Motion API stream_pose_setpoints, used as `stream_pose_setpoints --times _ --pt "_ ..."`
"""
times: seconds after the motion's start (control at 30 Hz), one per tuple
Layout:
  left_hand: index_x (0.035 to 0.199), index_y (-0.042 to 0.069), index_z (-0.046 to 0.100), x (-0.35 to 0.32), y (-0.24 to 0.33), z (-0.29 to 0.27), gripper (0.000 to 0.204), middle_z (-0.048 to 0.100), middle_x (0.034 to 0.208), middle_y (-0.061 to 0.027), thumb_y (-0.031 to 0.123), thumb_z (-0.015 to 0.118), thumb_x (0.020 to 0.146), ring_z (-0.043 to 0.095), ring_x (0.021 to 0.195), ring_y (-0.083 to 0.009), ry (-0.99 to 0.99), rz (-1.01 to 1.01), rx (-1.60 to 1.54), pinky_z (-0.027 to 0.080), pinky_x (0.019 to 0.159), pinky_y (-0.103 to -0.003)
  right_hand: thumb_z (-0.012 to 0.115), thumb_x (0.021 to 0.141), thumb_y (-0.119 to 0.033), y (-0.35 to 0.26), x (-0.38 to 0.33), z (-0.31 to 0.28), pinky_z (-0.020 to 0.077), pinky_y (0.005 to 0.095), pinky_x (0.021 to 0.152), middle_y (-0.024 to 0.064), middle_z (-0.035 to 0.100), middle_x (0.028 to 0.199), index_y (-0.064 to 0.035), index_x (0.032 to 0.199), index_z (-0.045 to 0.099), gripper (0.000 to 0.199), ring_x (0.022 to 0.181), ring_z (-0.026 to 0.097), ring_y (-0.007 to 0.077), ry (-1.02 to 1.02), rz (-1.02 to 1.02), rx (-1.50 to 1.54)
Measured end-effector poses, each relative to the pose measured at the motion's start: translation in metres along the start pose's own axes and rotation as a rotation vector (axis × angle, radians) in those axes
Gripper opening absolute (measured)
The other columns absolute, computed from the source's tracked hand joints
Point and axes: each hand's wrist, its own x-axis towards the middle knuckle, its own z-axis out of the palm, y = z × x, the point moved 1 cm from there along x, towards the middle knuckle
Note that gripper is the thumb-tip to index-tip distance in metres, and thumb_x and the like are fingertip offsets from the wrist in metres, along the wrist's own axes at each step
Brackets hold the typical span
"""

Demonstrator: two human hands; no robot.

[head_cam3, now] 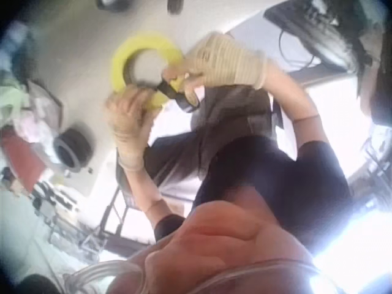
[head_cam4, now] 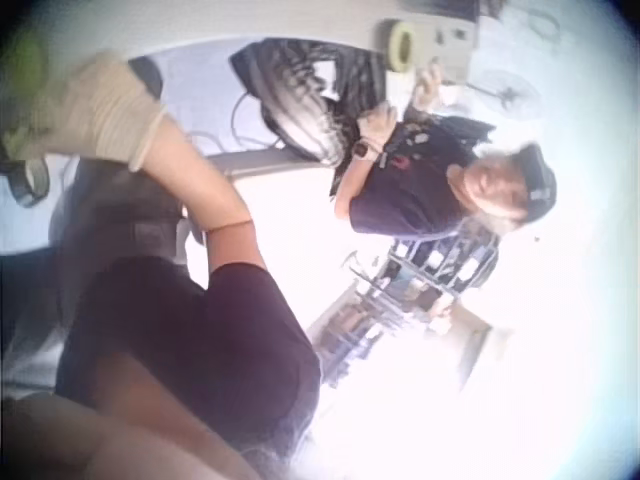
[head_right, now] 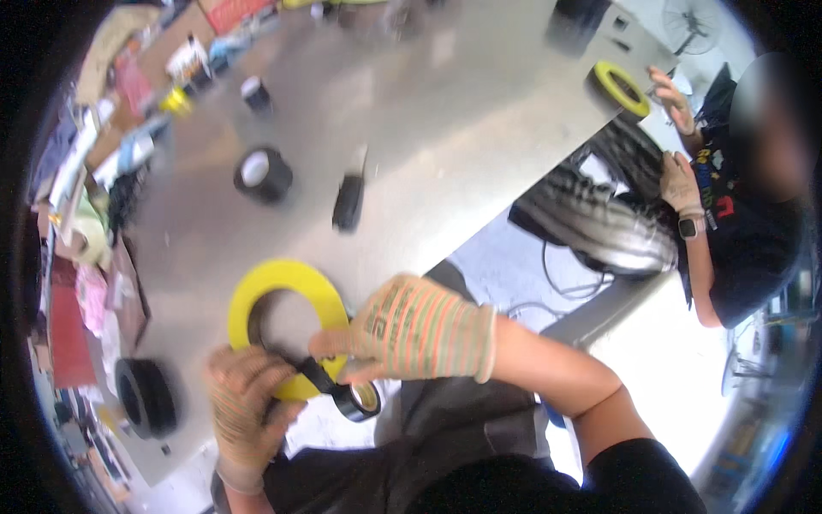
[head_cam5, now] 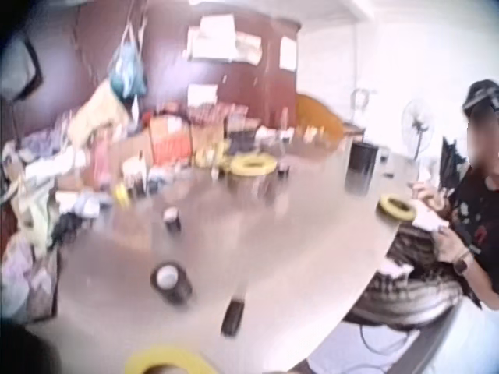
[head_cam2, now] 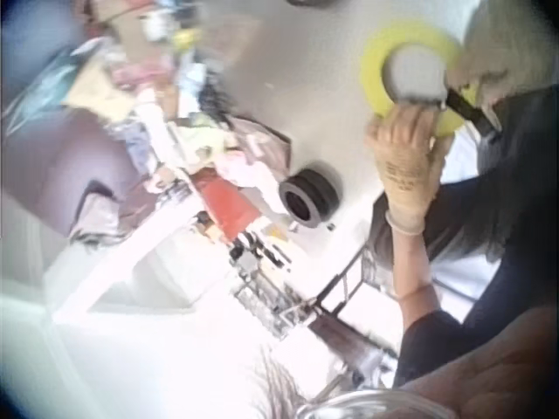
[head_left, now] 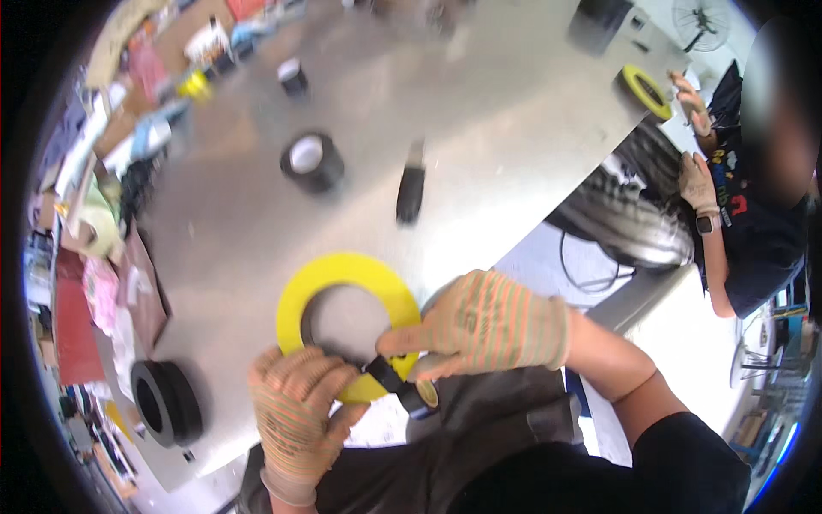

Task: The recorder applies black electrical tape to circular yellow gaskets on a workshop table.

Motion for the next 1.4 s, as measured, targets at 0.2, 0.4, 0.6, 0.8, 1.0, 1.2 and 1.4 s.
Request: stream_pose_setpoints --times 0.2,0.4,0.6,0.8,1.0,1.2,1.4 --pt "0.110 0.013 0.066 0.004 0.015 -0.018 0.052 0.064 0.108 -0.0004 0.044 0.081 0.070 0.058 0.111 -0.0251 -0.043 0.040 -0.063 0.035 0.105 -0.052 0.056 0.093 -0.055 -0.011 -0.006 -0.011 0.0501 0.0405 0.064 0.0057 0.069 0.079 -0.0224 0.130 0.059 0.049 0.075 0.068 0.0297 -0.038 0.011 -0.012" --pt "0.108 0.008 0.066 0.004 0.043 0.001 0.040 0.062 0.104 -0.0078 0.027 0.080 0.076 0.058 0.104 -0.0296 0.169 -0.097 -0.049 0.036 0.106 -0.053 0.062 0.093 -0.047 -0.015 -0.003 -0.002 0.0503 0.0419 0.066 0.0066 0.069 0.076 -0.0240 0.128 0.059 0.042 0.073 0.068 0.0294 0.011 -0.017 0.020" --pt "0.095 0.022 0.067 -0.016 0.061 0.011 0.028 0.057 0.095 0.0008 0.016 0.079 0.071 0.055 0.098 -0.0229 0.474 -0.002 0.361 0.039 0.101 -0.050 0.069 0.087 -0.048 0.003 -0.008 0.002 0.0536 0.0437 0.067 0.0079 0.070 0.079 -0.0254 0.124 0.063 0.044 0.071 0.068 0.0330 0.289 -0.145 -0.106" --pt "0.104 0.023 0.074 -0.010 0.084 0.038 0.027 0.056 0.100 0.0035 0.023 0.078 0.077 0.052 0.103 -0.0200 0.354 -0.132 0.345 0.037 0.104 -0.047 0.069 0.087 -0.043 -0.007 -0.009 -0.031 0.0517 0.0415 0.082 0.0091 0.073 0.094 -0.0198 0.122 0.065 0.042 0.091 0.068 0.0319 0.044 0.079 0.046" --pt "0.118 0.020 0.071 -0.015 0.076 0.041 0.034 0.058 0.105 -0.0031 0.033 0.071 0.086 0.049 0.106 -0.0309 0.296 -0.262 0.512 0.037 0.098 -0.048 0.067 0.086 -0.042 -0.006 0.004 -0.008 0.0517 0.0417 0.076 0.0084 0.073 0.089 -0.0176 0.120 0.066 0.042 0.082 0.068 0.0307 0.040 0.024 0.129" --pt "0.118 0.016 0.069 0.001 0.071 0.035 0.043 0.057 0.109 -0.0080 0.033 0.079 0.080 0.050 0.106 -0.0319 0.224 -0.337 0.360 0.039 0.094 -0.046 0.068 0.087 -0.048 -0.005 -0.003 -0.003 0.0521 0.0367 0.066 0.0042 0.072 0.085 -0.0209 0.120 0.069 0.042 0.072 0.068 0.0300 0.141 -0.010 0.055" --pt "0.112 0.012 0.069 0.009 0.058 0.033 0.042 0.058 0.112 -0.0084 0.027 0.083 0.075 0.050 0.107 -0.0318 0.153 -0.270 0.281 0.039 0.094 -0.045 0.062 0.091 -0.048 0.002 -0.002 0.000 0.0505 0.0390 0.067 0.0040 0.068 0.078 -0.0207 0.124 0.063 0.043 0.072 0.066 0.0289 0.098 -0.024 -0.085"
